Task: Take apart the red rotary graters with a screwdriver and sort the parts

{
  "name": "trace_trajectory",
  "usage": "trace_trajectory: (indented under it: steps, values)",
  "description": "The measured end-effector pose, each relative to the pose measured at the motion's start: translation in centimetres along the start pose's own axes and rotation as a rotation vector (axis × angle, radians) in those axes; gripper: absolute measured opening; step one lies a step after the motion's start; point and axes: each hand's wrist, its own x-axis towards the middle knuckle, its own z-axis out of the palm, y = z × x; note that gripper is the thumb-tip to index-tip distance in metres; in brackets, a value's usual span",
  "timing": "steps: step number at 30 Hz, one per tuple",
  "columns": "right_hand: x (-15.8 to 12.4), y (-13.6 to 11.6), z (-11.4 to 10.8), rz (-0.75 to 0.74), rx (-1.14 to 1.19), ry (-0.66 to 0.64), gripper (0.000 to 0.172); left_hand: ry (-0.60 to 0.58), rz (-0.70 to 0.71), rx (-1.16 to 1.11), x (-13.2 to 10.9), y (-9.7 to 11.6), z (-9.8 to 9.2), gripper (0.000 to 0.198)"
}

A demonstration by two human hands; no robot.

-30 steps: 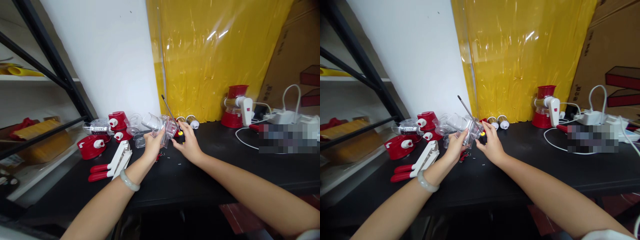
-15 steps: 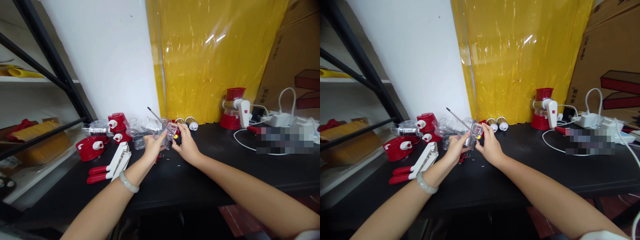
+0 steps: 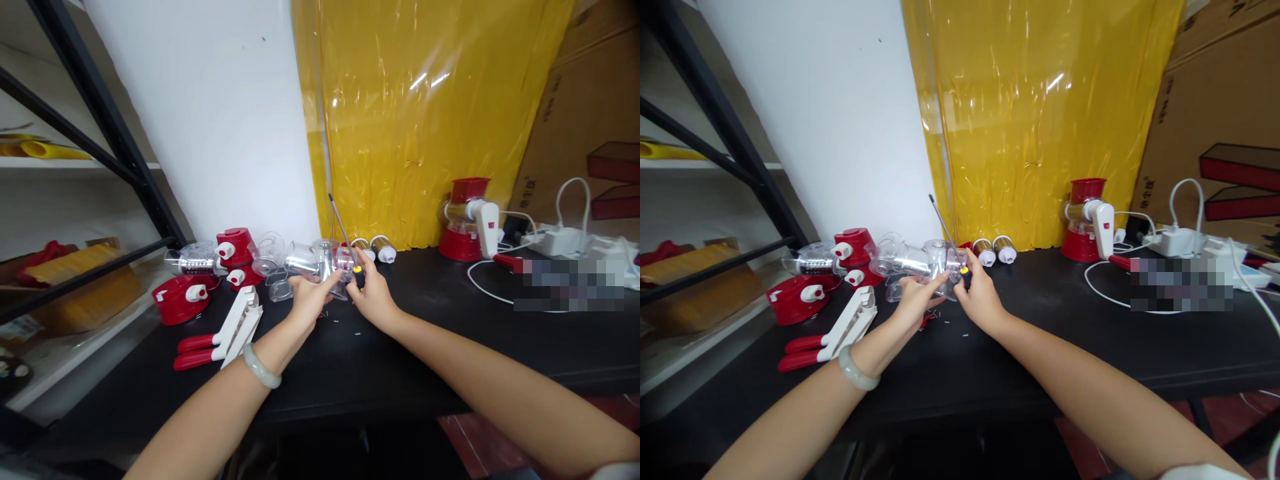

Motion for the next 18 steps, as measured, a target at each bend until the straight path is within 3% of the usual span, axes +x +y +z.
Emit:
trace_trajectory:
  steps: [6,14,18]
  values:
    - [-0.1,0.2,-0.2,0.245,0.244,-0.084,0.078,-0.005,-0.007,0.130,0.8,0.3,-0.5,0.077]
    - [0.5,0.2,-0.1,0.350,0.417,-0.042,0.077,0.000,0.060,0.210,1.1,-0.4,-0.8,0.080]
    - [0.8,-0.2,-0.6,0.362,0.486,-0.144,0.069,-0.022,0.131,0.173,1.5,-0.9,-1.1,0.078]
